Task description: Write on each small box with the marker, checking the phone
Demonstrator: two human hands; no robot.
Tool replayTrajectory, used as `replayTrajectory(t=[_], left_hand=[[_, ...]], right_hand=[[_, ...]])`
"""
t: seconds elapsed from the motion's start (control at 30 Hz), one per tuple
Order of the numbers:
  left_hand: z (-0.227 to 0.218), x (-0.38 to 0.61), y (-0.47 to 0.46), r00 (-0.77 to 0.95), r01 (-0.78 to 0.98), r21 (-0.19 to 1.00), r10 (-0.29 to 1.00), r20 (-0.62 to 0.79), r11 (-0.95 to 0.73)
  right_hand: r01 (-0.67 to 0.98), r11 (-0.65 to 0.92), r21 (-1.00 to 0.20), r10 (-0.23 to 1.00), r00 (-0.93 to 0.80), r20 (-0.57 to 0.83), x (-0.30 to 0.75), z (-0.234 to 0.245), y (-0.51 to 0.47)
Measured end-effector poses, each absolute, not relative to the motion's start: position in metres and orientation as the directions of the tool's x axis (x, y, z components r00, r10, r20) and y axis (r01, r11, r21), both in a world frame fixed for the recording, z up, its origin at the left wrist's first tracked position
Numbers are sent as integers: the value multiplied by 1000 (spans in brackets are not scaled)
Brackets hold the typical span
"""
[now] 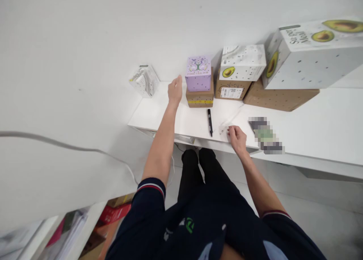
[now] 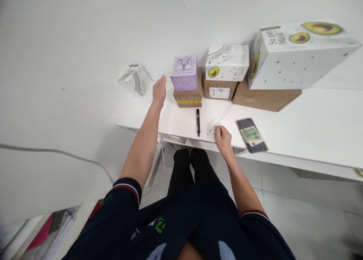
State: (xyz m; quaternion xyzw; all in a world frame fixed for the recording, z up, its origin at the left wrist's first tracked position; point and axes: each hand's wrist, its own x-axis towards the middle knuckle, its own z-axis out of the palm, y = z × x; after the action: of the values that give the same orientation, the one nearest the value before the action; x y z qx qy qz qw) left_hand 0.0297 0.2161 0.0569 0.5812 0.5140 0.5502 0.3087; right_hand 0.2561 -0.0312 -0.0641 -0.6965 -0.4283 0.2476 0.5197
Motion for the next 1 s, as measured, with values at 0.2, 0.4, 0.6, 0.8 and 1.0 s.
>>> replayTrajectory(t=[0.2,0.4,0.6,0.8,1.0], left_hand=[[59,-60,237,-429,753,637,857,287,163],[68,-129,274,-334,923,307,880,339,233],[56,-146,307,-450,866,323,877,169,382],[39,-150,319,-389,891,360,873,294,276],[41,-130,314,-278,890,441,905,321,117]], right_hand=[[469,-93,-878,869,468,158,250,-68,-31],[559,-84,-825,854,467,230,245,-64,-32],[615,-98,-782,833,481,273,241,-64,-31],[634,-116,-765,828,487,278,240,-66,-30],[641,-90,-763,836,465,292,241,-68,-31]])
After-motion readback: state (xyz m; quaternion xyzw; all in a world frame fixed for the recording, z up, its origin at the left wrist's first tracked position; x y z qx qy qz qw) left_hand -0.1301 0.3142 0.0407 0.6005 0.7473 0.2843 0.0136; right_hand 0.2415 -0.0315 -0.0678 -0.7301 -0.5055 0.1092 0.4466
